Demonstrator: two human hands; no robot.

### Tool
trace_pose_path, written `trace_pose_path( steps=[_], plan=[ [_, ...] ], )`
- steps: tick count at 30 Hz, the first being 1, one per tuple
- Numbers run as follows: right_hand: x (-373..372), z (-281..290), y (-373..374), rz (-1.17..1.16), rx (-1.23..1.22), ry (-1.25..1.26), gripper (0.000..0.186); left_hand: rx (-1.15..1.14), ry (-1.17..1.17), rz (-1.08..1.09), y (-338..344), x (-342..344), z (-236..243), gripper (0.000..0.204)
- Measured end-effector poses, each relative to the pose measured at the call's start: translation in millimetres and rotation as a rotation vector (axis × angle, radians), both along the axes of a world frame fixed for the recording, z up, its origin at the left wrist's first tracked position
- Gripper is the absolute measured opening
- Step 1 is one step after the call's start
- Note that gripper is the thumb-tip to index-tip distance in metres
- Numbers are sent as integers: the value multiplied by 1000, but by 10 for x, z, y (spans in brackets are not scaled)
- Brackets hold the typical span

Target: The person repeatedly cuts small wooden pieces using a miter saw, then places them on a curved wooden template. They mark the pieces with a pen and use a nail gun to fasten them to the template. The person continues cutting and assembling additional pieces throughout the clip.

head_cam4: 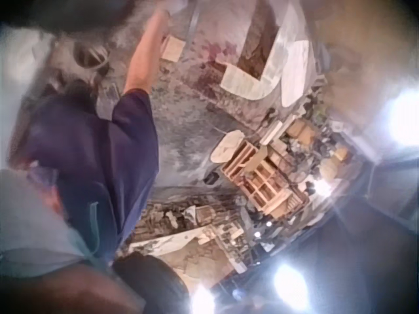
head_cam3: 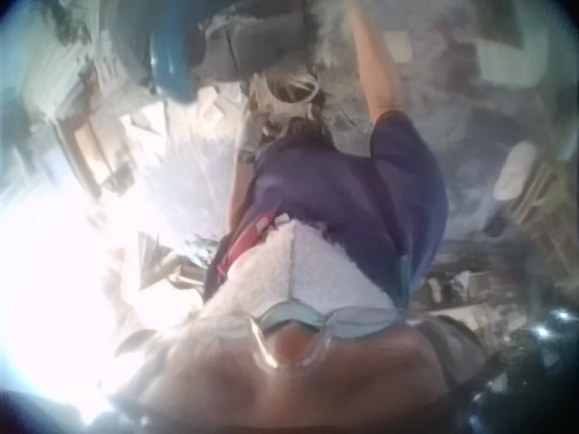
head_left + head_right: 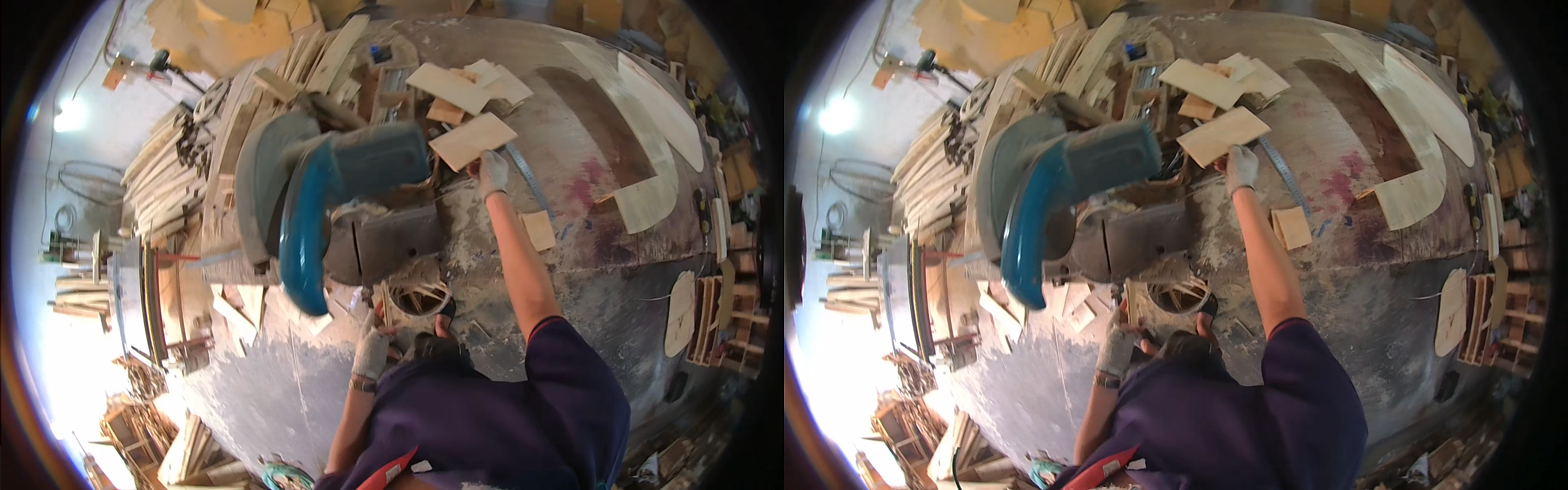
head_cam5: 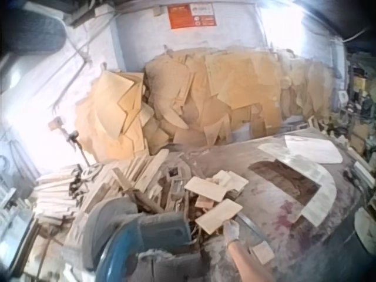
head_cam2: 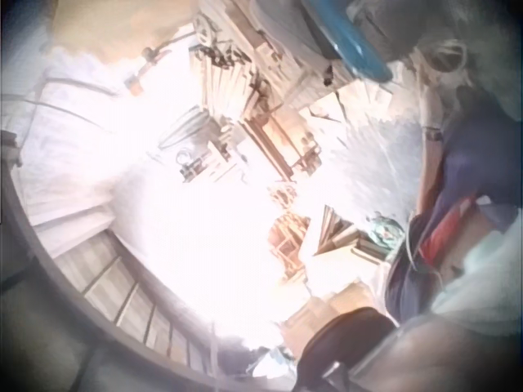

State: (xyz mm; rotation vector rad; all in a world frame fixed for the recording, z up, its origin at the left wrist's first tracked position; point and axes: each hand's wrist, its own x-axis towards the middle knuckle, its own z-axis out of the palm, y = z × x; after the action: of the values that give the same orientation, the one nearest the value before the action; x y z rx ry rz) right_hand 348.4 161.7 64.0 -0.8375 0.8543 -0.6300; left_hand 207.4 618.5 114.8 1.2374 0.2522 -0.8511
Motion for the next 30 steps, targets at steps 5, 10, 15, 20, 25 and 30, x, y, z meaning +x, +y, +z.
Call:
trace_pose_path(
  steps=[5, 10, 15, 20, 25, 30],
  plan=[
    [-955, 31, 991, 17, -3, 29, 20, 24, -73, -90, 224, 142, -34, 79],
    [-1530, -49, 2178, 116, -16, 74, 20, 86, -153, -43, 605, 253, 20, 76],
    [-1157, -186, 3280, 61, 116, 70, 15, 142, -240, 43, 1054, 392, 122, 77],
    [-669, -23, 3768, 160, 298, 73, 12, 138, -334, 55, 1465, 499, 89, 78],
    [-665, 45, 3776, 534, -232, 220, 18, 184, -376, 95, 1768, 495, 85, 76],
    [-343, -171, 3358, 578, -114, 166, 10, 245, -426, 102, 1757, 527, 70, 78]
  ],
)
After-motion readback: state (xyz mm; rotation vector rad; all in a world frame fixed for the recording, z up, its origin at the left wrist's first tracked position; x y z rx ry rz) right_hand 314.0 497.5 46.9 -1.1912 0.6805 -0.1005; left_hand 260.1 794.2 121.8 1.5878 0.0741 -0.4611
